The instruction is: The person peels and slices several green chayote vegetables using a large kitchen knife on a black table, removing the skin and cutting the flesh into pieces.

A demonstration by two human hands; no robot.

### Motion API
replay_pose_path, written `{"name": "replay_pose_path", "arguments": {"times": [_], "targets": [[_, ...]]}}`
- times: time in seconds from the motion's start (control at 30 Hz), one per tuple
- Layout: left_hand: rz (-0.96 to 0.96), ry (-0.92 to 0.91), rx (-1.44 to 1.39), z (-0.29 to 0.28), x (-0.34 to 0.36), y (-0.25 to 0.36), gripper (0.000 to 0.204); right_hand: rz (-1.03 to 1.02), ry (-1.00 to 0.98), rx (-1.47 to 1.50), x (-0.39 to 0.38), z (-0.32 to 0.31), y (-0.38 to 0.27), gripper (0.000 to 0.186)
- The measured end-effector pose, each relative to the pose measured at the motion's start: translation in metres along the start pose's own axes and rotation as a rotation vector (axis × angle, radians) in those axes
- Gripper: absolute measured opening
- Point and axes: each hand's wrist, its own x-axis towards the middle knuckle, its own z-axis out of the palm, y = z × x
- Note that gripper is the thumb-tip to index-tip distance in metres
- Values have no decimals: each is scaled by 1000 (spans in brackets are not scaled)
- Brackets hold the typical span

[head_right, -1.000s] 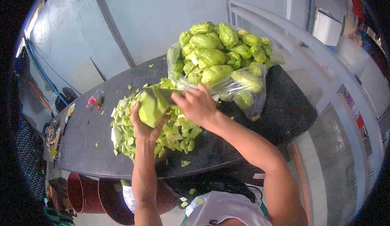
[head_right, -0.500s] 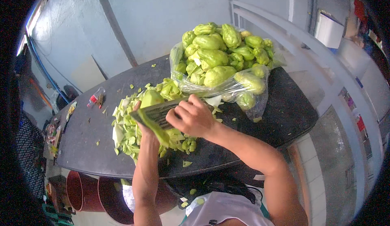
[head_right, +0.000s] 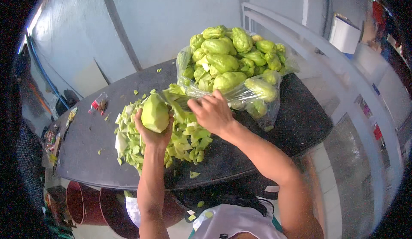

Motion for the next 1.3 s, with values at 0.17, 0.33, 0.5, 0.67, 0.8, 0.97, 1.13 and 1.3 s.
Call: {"name": "replay_pose_path", "arguments": {"times": [0.17,0.33,0.5,0.67,0.8,0.97,1.13,1.3], "targets": [[10,-143,-19,-19,8,-2,56,-269,172,11,12,-28,-42,5],[-32,144,-92,3,6,0,58,4,-4,-126,3,7,-4,10],[-72,-84,20,-16,2,6,61,75,-109,16,1,-12,-16,6],[-88,-48,-17,-14,1,-1,66,-19,-8,79,6,-8,-20,7],[-133,-236,26,-9,-2,3,69,166,-210,-65,0,8,8,12],[-103,67,-90,6,-4,5,69,88,-13,70,3,-10,-9,7],[3,71,-129,-7,8,-7,59,-179,137,-21,5,-22,-32,8],[-40,-140,-86,-27,4,-1,55,-254,131,-109,10,-27,-44,7]]}}
